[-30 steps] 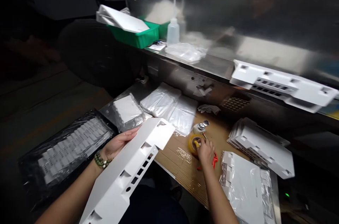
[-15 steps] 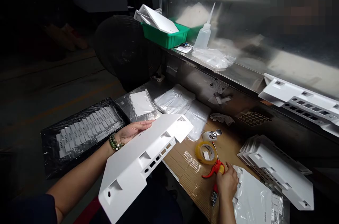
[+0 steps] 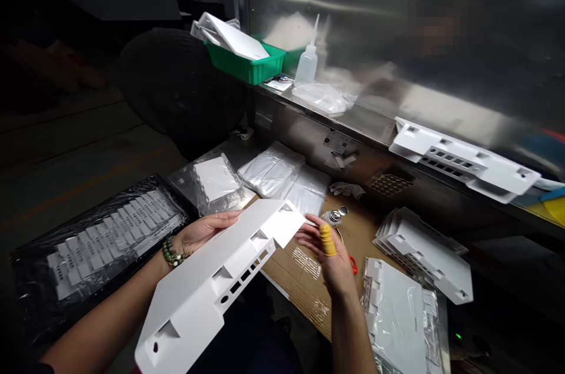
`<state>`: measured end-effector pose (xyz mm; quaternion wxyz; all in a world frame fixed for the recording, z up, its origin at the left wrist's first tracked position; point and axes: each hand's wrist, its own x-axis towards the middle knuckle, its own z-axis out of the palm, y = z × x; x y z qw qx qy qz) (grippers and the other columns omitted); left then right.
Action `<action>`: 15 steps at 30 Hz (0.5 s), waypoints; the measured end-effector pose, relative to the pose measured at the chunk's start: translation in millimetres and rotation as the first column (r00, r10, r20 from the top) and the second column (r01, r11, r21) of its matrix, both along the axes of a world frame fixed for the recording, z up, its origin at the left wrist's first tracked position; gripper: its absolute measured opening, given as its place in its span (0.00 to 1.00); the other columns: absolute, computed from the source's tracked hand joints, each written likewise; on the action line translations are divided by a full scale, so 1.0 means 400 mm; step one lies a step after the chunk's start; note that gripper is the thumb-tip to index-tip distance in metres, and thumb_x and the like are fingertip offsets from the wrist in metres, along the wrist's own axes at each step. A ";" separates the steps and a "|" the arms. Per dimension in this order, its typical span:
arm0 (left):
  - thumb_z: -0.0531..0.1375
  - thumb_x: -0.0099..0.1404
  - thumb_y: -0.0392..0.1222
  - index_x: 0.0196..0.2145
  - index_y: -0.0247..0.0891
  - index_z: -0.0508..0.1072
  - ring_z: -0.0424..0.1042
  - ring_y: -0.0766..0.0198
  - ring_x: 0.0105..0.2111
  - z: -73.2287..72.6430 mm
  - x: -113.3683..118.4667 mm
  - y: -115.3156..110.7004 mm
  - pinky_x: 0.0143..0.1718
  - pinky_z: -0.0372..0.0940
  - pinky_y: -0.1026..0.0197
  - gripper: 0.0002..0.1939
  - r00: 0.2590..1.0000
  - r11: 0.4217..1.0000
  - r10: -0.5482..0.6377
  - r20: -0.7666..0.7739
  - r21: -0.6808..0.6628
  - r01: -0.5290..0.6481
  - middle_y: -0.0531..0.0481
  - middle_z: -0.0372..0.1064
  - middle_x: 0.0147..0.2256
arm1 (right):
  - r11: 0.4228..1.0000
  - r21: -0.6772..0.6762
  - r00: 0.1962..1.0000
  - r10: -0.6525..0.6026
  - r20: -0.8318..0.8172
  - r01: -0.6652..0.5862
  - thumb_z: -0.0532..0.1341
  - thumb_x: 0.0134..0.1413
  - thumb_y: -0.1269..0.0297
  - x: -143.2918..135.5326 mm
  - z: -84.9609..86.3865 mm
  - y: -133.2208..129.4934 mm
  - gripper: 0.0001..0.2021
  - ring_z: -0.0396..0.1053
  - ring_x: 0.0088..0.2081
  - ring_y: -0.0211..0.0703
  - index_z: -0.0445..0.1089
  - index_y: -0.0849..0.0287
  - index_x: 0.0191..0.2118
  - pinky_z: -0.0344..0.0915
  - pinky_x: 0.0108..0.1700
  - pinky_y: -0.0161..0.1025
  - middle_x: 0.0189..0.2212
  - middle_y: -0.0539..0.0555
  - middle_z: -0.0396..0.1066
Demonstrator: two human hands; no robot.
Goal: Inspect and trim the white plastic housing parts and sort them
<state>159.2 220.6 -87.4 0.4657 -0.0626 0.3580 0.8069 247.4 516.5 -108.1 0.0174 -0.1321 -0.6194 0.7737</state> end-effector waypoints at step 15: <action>0.54 0.72 0.46 0.73 0.38 0.42 0.81 0.43 0.40 -0.070 0.105 -0.048 0.53 0.71 0.39 0.38 0.706 0.756 0.654 0.273 -0.202 -0.622 0.38 0.82 0.38 | 0.926 -0.362 0.994 -0.109 0.009 0.105 0.71 0.50 0.45 -0.066 -0.074 -0.193 0.20 0.73 0.30 0.39 0.70 0.51 0.41 0.74 0.34 0.38 0.29 0.46 0.74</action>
